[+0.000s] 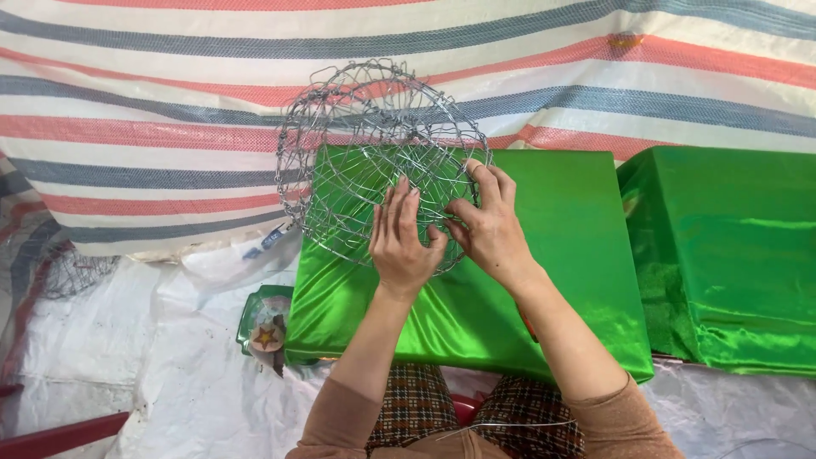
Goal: Assembling a wire cage by cutting and joining wire mesh using pliers
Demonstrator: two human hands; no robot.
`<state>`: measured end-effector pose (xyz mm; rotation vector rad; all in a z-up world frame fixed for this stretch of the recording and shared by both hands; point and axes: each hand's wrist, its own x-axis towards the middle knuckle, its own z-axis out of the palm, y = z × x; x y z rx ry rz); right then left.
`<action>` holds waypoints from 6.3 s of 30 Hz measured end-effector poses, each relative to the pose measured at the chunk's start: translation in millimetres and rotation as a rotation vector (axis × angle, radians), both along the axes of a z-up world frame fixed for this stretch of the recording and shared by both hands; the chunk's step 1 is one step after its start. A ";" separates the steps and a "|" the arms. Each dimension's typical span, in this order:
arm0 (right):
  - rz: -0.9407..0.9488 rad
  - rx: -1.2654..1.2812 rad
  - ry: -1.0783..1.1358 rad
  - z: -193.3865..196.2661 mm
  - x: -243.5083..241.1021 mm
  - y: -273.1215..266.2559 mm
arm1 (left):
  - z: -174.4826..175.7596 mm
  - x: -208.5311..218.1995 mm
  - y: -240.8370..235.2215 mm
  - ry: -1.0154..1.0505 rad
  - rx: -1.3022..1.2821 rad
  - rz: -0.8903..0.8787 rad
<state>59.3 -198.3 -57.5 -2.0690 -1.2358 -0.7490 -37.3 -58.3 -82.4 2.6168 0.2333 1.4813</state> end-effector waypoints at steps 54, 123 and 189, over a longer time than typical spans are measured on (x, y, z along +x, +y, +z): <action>0.428 -0.525 -0.859 119.8 27.0 0.9 | -0.6 6.3 -8.5 -0.148 0.041 0.001; 0.510 0.622 2.066 -100.4 -127.3 -165.4 | -13.5 20.9 26.2 0.087 0.172 -0.469; 0.538 0.794 1.959 -11.6 -142.2 -72.8 | 55.4 75.1 -8.2 0.292 0.270 -0.413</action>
